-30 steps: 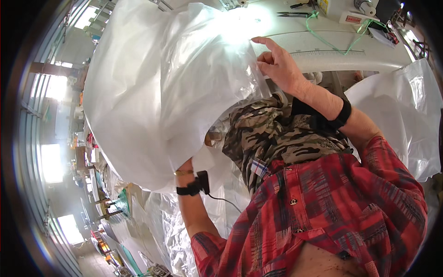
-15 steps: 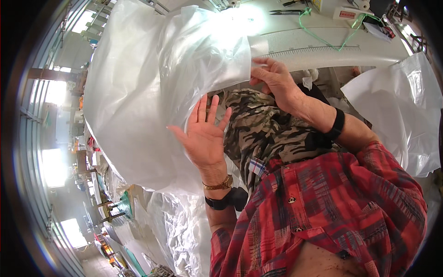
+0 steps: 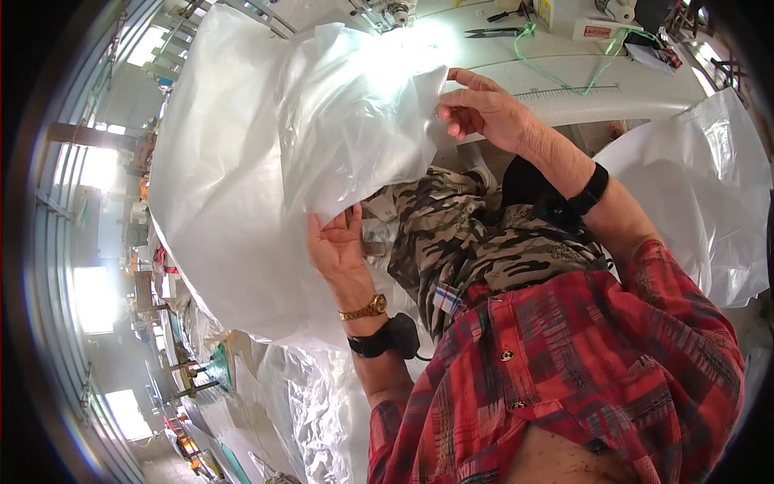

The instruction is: Sewing large white plastic sheets using an industrial sewing machine.

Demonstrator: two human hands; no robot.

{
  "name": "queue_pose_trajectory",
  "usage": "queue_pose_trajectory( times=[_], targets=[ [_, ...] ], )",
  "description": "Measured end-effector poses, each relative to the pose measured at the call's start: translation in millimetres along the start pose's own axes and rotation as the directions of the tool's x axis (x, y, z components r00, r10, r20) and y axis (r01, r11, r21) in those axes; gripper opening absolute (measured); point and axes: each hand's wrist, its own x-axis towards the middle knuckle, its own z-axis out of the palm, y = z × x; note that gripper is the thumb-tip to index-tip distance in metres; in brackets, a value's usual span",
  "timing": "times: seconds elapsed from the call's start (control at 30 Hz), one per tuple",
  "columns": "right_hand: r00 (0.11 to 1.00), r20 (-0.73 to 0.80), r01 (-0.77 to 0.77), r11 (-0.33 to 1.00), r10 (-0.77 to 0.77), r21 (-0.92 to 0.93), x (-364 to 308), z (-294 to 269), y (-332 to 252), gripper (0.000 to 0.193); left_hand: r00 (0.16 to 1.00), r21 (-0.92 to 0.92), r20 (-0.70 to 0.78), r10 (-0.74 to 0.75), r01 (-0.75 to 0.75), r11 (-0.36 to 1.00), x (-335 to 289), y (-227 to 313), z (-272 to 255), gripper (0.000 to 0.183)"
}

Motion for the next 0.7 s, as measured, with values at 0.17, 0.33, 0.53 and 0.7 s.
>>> queue_pose_trajectory(
  times=[0.17,0.33,0.53,0.7],
  targets=[
    [0.996,-0.041,-0.086,0.963,0.078,-0.255,6,-8,-3,0.026,0.996,0.111,-0.04,0.079,-0.074,0.991,15,7,-11,0.04],
    [0.992,-0.111,-0.109,0.839,0.058,-0.533,-4,2,12,0.017,0.986,0.19,-0.046,0.158,-0.146,0.971,38,21,-17,0.044],
    [0.969,-0.194,0.074,0.931,-0.152,-0.358,-10,16,30,0.023,0.968,0.292,-0.001,0.252,-0.241,0.926,64,32,-35,0.044],
    [0.981,-0.178,-0.085,0.994,0.072,-0.068,-19,26,55,0.026,0.969,0.236,0.036,0.245,-0.246,0.94,71,19,-49,0.041]
  ],
)
